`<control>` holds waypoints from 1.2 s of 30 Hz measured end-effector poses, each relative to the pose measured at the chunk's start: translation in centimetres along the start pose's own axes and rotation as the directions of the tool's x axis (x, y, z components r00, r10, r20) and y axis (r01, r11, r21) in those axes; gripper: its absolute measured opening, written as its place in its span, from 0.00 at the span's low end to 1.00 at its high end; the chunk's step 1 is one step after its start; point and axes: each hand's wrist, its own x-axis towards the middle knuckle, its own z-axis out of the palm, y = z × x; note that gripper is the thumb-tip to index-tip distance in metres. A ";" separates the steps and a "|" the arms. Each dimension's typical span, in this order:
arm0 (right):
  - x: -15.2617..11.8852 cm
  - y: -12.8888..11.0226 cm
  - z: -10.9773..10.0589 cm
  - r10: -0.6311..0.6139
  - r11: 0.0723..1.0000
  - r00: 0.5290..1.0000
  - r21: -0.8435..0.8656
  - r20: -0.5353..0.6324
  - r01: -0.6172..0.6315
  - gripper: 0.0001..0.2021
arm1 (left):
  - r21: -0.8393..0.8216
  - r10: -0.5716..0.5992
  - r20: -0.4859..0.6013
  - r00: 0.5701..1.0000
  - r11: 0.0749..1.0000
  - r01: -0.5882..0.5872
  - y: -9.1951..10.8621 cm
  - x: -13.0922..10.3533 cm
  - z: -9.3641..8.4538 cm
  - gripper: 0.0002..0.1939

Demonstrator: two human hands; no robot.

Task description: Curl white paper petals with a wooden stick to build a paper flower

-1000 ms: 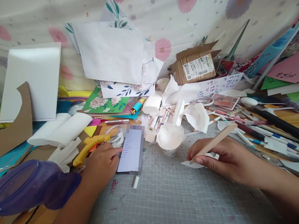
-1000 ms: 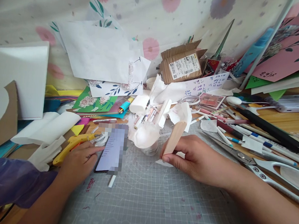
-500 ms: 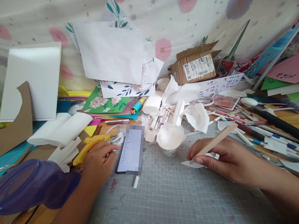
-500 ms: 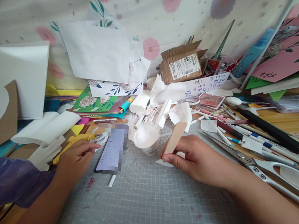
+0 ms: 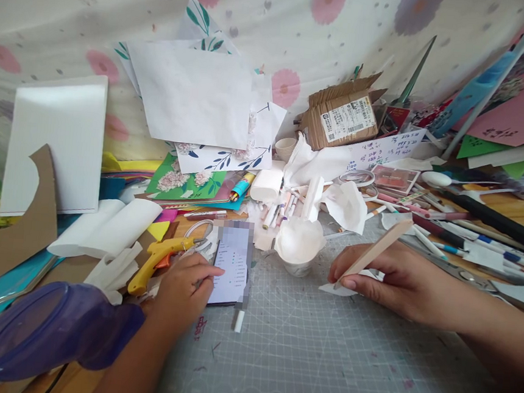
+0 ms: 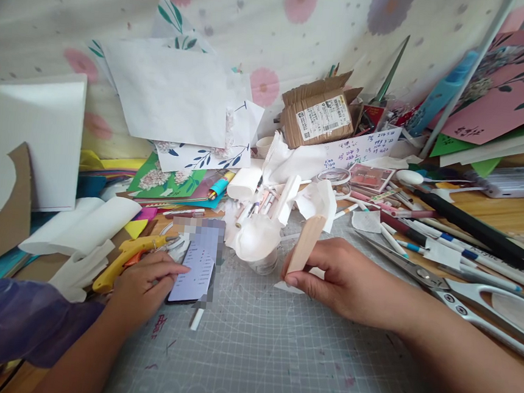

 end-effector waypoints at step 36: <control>0.0 -0.1 0.0 0.038 0.999 0.999 -0.013 0.020 -0.038 0.15 | 0.042 -0.107 0.036 0.994 0.994 0.105 -0.4 0.4 0.1 0.22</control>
